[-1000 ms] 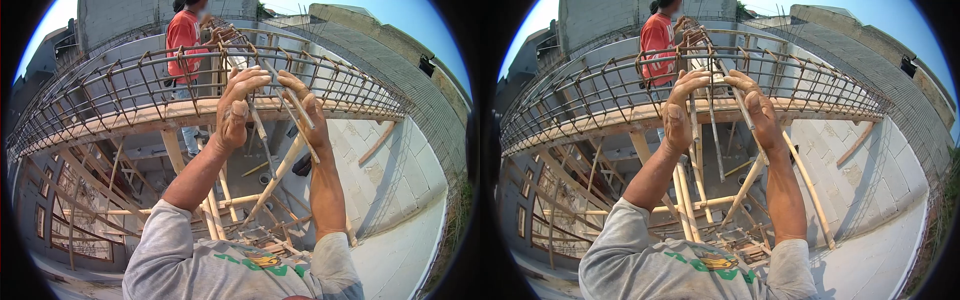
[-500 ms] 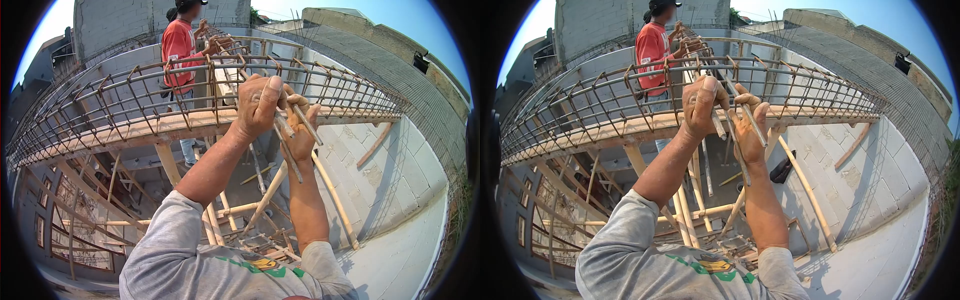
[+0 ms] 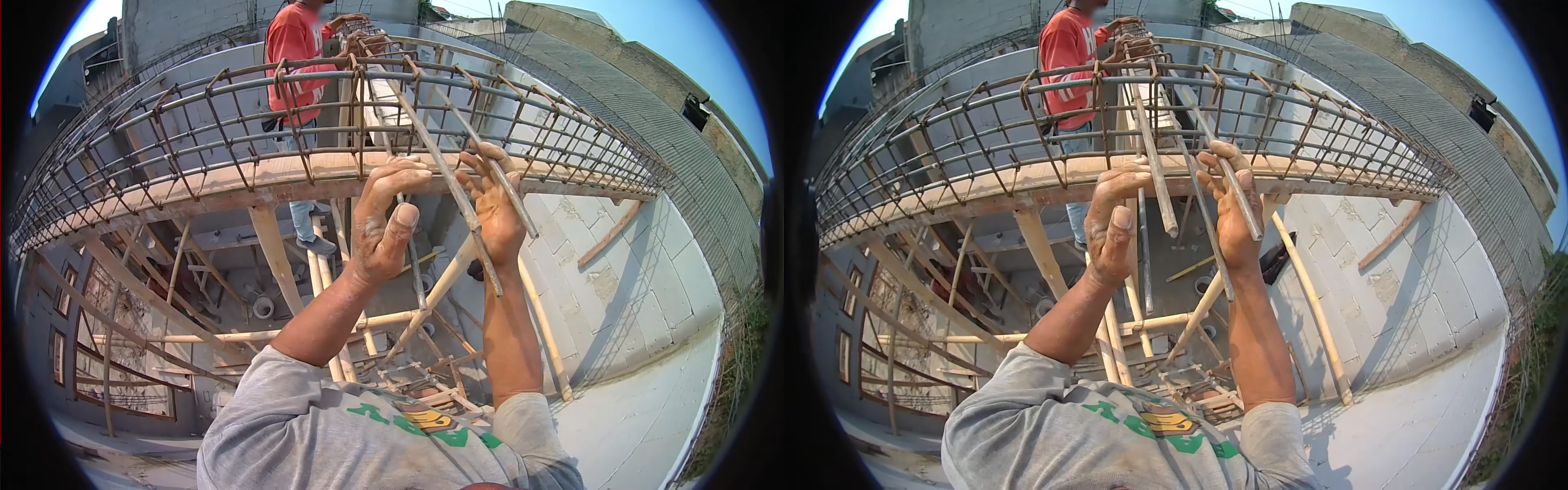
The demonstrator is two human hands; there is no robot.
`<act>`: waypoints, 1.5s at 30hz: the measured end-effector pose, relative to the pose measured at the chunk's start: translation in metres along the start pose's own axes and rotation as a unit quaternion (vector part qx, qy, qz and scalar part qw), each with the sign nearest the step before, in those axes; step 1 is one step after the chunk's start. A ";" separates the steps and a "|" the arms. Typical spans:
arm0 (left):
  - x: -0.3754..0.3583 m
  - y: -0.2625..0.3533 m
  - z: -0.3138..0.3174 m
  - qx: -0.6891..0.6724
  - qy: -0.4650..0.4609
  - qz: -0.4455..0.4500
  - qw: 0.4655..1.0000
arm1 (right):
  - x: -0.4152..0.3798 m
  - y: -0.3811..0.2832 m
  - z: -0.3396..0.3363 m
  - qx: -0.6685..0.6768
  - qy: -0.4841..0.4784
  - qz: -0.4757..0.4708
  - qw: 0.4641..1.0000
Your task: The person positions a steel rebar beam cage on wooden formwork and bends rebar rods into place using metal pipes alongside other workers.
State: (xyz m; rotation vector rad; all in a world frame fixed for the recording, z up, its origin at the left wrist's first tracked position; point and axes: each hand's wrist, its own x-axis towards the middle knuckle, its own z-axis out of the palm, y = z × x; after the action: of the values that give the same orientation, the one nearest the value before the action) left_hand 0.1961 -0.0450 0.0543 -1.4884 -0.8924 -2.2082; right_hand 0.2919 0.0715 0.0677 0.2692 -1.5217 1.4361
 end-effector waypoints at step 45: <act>-0.005 -0.009 -0.007 0.062 -0.222 -0.009 0.973 | -0.019 0.049 0.018 -0.302 0.117 0.041 0.945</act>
State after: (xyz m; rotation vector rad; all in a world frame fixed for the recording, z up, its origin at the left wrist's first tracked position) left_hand 0.1876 -0.0430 0.0453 -1.9529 -1.1550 -1.8172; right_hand 0.2573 0.0608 0.0260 -0.3280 -1.7022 0.9549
